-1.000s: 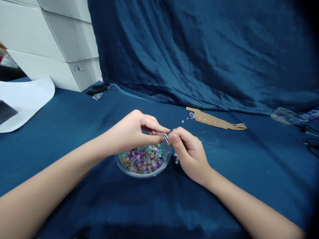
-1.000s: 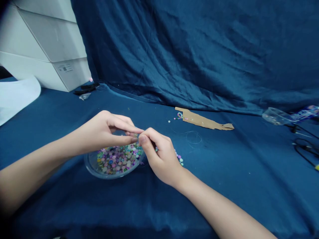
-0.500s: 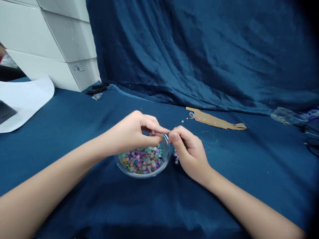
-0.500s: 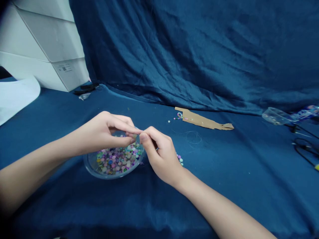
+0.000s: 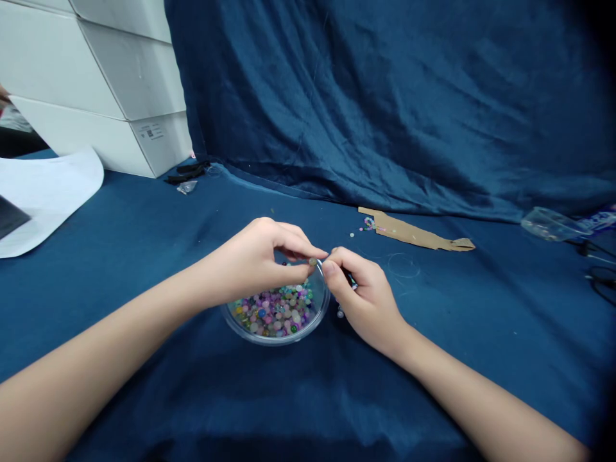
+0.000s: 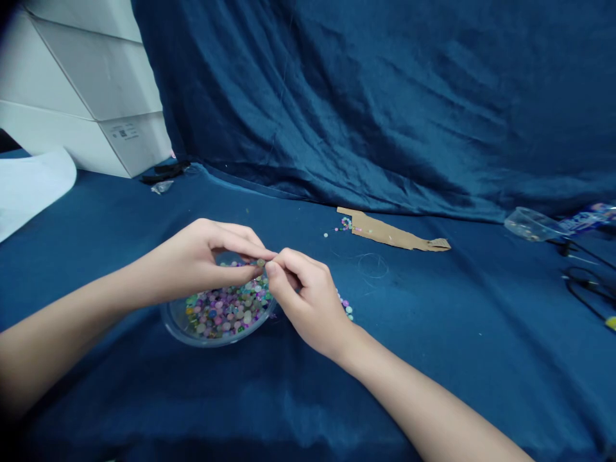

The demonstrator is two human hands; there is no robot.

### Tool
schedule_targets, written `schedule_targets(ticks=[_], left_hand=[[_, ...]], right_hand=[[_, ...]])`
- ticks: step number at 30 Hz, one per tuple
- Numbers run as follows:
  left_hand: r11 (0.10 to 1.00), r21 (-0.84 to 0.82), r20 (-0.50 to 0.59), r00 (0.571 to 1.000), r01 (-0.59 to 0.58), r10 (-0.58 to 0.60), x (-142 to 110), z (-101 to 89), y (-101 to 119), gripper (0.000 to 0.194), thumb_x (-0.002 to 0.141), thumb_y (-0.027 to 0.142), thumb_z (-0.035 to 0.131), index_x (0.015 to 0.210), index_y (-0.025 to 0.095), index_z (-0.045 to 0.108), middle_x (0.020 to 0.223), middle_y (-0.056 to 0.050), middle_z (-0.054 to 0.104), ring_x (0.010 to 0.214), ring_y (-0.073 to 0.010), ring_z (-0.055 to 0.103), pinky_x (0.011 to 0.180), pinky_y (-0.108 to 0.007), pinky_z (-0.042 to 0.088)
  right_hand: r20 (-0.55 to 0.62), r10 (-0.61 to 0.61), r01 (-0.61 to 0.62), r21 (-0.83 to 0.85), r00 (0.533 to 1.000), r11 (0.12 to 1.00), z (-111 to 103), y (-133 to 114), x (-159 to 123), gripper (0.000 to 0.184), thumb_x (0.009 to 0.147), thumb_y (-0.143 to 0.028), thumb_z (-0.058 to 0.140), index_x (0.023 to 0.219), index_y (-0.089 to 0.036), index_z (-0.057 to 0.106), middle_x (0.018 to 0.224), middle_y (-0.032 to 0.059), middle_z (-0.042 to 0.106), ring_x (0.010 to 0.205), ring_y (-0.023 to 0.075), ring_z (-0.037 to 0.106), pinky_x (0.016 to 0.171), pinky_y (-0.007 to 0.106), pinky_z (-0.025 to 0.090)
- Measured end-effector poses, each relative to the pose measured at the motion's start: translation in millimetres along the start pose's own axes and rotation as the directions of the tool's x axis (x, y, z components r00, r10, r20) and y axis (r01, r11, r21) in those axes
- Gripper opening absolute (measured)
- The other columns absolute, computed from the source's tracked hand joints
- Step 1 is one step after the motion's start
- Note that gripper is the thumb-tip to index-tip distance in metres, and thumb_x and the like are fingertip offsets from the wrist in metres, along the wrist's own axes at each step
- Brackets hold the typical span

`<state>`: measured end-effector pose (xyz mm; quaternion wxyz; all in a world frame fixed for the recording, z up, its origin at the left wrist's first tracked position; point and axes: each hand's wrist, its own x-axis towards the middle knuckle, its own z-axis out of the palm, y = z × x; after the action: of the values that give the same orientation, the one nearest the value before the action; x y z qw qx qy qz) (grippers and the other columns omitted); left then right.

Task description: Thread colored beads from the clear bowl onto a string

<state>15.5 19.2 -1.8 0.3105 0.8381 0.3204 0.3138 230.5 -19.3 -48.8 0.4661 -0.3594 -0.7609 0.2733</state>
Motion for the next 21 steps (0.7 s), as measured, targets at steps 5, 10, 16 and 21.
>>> schedule_targets(ticks=[5, 10, 16, 21], left_hand=[[1.0, 0.002, -0.011, 1.0, -0.005, 0.005, -1.6, -0.7, 1.2, 0.025, 0.086, 0.021, 0.077, 0.107, 0.018, 0.09, 0.093, -0.002, 0.082, 0.085, -0.0162, 0.077, 0.077, -0.025, 0.058], [0.999, -0.032, -0.002, 1.0, 0.007, -0.007, -0.5, -3.9, 1.7, 0.026, 0.086, 0.022, 0.078, 0.109, 0.018, 0.09, 0.091, -0.003, 0.082, 0.083, -0.0163, 0.077, 0.075, -0.025, 0.059], [0.999, -0.017, -0.017, 0.999, -0.044, 0.044, 1.7, -3.7, -0.3, 0.024, 0.088, 0.021, 0.08, 0.11, 0.018, 0.09, 0.096, -0.004, 0.084, 0.087, -0.0163, 0.078, 0.078, -0.025, 0.06], [0.99, 0.073, -0.056, 0.991, -0.12, 0.124, -0.6, -0.5, -1.0, 0.021, 0.087, 0.015, 0.079, 0.106, 0.018, 0.09, 0.09, -0.001, 0.083, 0.083, -0.0127, 0.077, 0.077, -0.022, 0.057]], right_hand=[[0.002, 0.009, -0.009, -0.017, 1.0, 1.0, 0.4, 1.8, 0.3, 0.036, 0.109, -0.026, 0.057, 0.074, -0.022, 0.049, 0.069, -0.0056, 0.041, 0.063, 0.0124, 0.038, 0.061, 0.029, 0.031], [0.0, 0.029, -0.029, -0.013, 1.0, 0.999, 0.0, 2.9, -0.5, 0.036, 0.108, -0.026, 0.056, 0.073, -0.022, 0.046, 0.069, -0.0055, 0.04, 0.064, 0.0126, 0.037, 0.061, 0.03, 0.031], [0.017, 0.044, -0.044, -0.003, 0.999, 0.999, 0.0, 1.5, -1.5, 0.036, 0.108, -0.027, 0.056, 0.073, -0.022, 0.047, 0.07, -0.0052, 0.041, 0.064, 0.0129, 0.037, 0.061, 0.03, 0.031], [0.02, 0.041, -0.041, 0.0, 0.999, 0.999, 0.4, -0.9, -0.2, 0.037, 0.106, -0.025, 0.057, 0.071, -0.022, 0.045, 0.067, -0.0056, 0.04, 0.062, 0.0121, 0.036, 0.059, 0.029, 0.03]])
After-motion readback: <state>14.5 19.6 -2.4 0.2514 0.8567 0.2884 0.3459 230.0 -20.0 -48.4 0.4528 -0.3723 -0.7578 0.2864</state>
